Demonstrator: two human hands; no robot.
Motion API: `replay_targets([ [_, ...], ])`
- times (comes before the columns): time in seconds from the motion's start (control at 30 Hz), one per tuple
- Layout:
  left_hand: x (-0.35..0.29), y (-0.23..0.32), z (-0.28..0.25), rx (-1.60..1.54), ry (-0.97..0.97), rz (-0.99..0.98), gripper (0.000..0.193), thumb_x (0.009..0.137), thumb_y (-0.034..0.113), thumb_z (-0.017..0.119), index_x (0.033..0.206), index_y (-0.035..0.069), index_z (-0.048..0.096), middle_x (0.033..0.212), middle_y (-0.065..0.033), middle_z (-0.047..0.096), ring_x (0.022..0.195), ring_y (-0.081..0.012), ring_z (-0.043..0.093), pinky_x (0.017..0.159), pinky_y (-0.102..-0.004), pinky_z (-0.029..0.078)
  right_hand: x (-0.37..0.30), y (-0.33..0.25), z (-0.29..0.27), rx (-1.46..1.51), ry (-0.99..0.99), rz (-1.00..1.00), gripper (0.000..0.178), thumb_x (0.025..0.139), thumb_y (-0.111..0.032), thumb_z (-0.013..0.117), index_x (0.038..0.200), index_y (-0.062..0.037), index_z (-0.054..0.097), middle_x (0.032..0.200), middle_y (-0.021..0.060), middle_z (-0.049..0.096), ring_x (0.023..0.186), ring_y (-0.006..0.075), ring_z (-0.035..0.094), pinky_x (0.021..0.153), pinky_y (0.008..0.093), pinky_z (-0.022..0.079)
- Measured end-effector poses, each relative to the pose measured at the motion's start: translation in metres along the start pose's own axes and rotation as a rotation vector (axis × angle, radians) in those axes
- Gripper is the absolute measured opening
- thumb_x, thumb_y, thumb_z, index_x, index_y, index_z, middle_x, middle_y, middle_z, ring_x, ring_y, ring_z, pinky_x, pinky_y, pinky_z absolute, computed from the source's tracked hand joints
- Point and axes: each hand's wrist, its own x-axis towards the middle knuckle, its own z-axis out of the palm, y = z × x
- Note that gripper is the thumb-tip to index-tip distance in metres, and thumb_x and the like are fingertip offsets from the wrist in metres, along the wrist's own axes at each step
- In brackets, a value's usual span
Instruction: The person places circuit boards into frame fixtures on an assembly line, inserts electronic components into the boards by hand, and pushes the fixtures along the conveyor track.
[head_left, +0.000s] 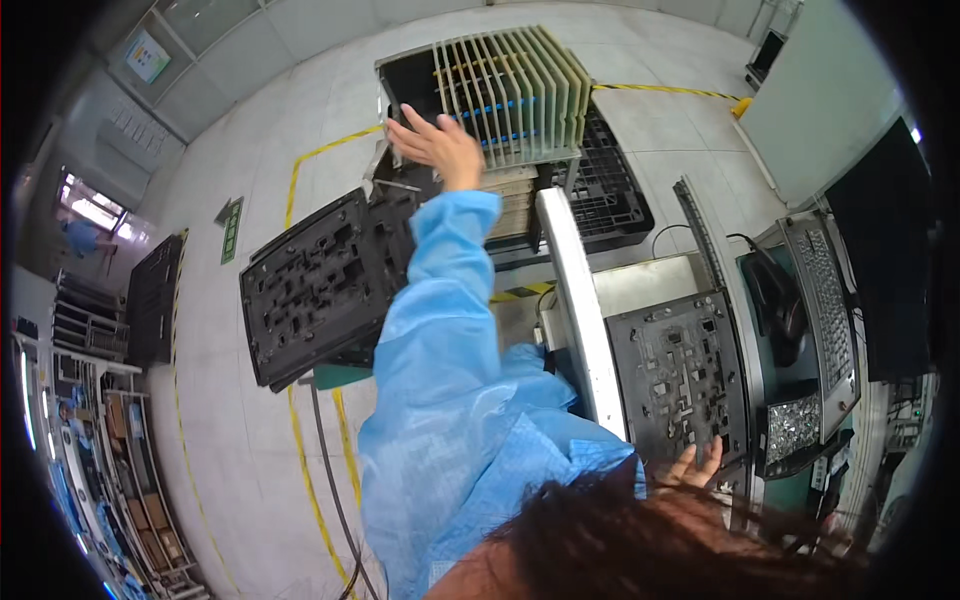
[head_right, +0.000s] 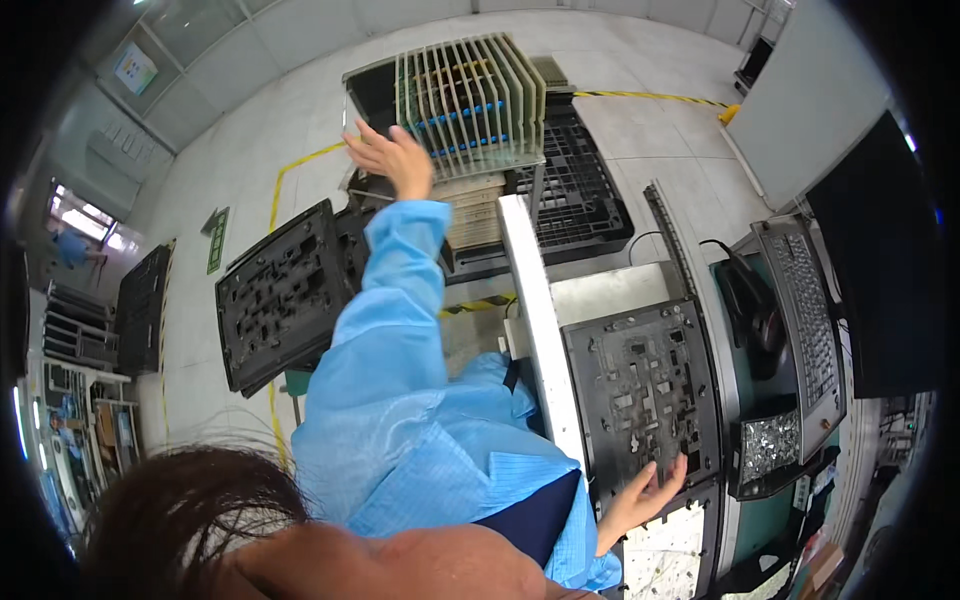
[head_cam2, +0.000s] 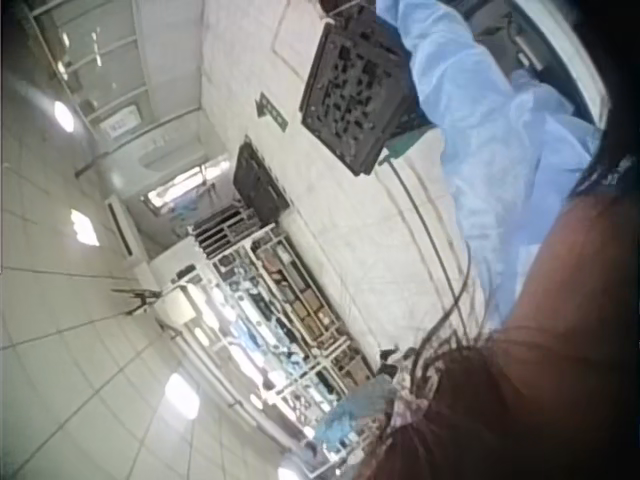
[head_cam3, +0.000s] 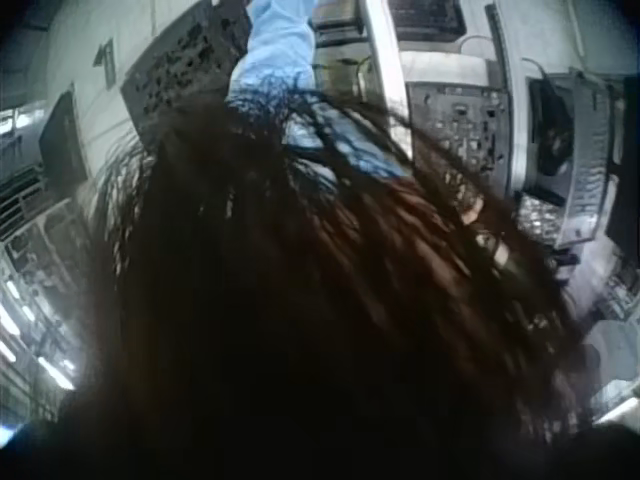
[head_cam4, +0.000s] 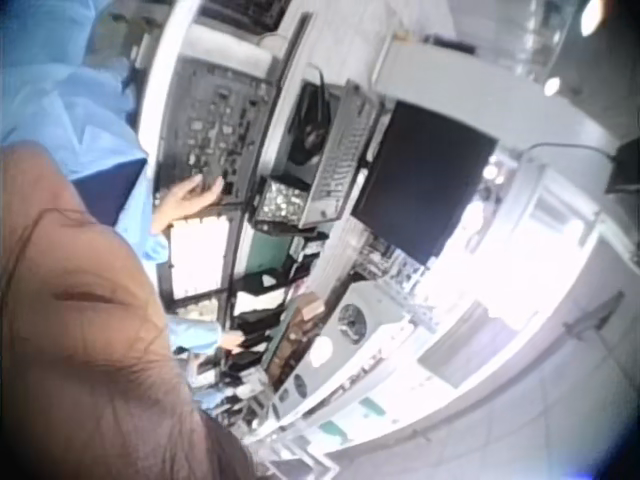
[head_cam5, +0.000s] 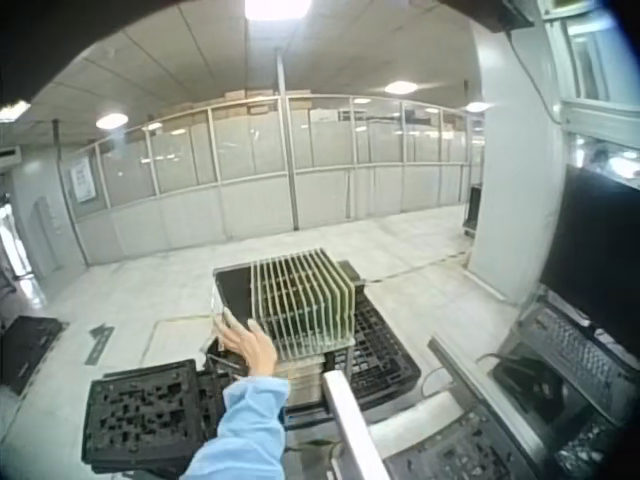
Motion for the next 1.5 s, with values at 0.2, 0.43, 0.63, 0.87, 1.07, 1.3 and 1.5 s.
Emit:
replay_targets([
  [0.2,0.022,-0.071,-0.004,-0.125,-0.383,0.197,0.04,0.1,0.014,0.041,0.139,0.01,0.046,0.128,-0.0233,0.058,0.112,-0.0411,0.059,0.094,-0.0449,0.049,0.019,-0.033,0.035,-0.168,-0.144,-0.117,0.041,0.09,-0.001,0.055,0.131,-0.0043,0.051,0.14,0.0116,0.047,0.126,0.0238,0.048,0.096,0.0315,0.044],
  [0.43,0.017,-0.088,0.012,-0.039,-0.5,0.223,0.059,0.092,0.01,0.047,0.149,0.003,0.03,0.111,-0.0322,0.058,0.09,-0.046,0.06,0.077,-0.0482,0.048,0.008,-0.045,0.029,-0.224,-0.083,-0.182,0.03,0.088,0.004,0.058,0.116,-0.0046,0.06,0.129,0.0152,0.057,0.11,0.026,0.059,0.087,0.0306,0.049],
  [0.63,0.01,-0.066,-0.009,0.085,-0.359,0.149,0.054,0.095,0.007,0.044,0.147,0.001,0.032,0.116,-0.0313,0.057,0.099,-0.0444,0.059,0.084,-0.0479,0.047,0.01,-0.054,0.016,-0.174,-0.139,-0.159,0.027,0.089,0.002,0.057,0.115,-0.0031,0.061,0.12,0.015,0.062,0.103,0.025,0.062,0.086,0.0307,0.05],
  [0.87,-0.004,0.019,-0.09,-0.12,-0.04,-0.026,0.023,0.098,0.012,0.05,0.085,-0.007,0.056,0.075,-0.0232,0.059,0.067,-0.0397,0.058,0.063,-0.0468,0.048,0.014,-0.109,0.005,-0.004,-0.307,-0.073,0.04,0.089,-0.002,0.06,0.129,-0.0026,0.054,0.113,0.0139,0.068,0.108,0.0261,0.065,0.093,0.0317,0.049],
  [1.07,-0.069,0.095,-0.124,-0.08,-0.246,0.195,0.038,0.097,0.026,0.057,0.112,-0.008,0.054,0.106,-0.024,0.059,0.094,-0.0336,0.06,0.079,-0.0397,0.048,0.052,-0.159,0.061,-0.051,-0.569,-0.755,0.075,0.085,-0.023,0.068,0.148,-0.0052,0.032,0.15,0.0218,0.034,0.14,0.0393,0.031,0.114,0.0461,0.031],
  [1.3,0.128,-0.132,0.042,-0.521,-0.593,0.408,0.046,0.101,0.027,0.046,0.129,-0.008,0.037,0.13,-0.0226,0.042,0.118,-0.0327,0.042,0.098,-0.0399,0.034,0.056,-0.187,0.106,-0.208,-0.258,-1.095,0.063,0.085,-0.017,0.061,0.143,-0.0068,0.039,0.149,0.0303,0.027,0.14,0.0488,0.026,0.112,0.0628,0.023],
  [1.5,-0.132,0.251,-0.15,-0.921,-0.837,0.446,0.054,0.105,0.028,0.035,0.145,-0.008,0.023,0.15,-0.0215,0.027,0.138,-0.0319,0.027,0.114,-0.04,0.021,0.051,-0.131,0.025,0.307,-0.076,-0.404,0.047,0.089,0.003,0.055,0.135,0.0022,0.049,0.134,0.022,0.055,0.125,0.031,0.053,0.106,0.0383,0.042],
])
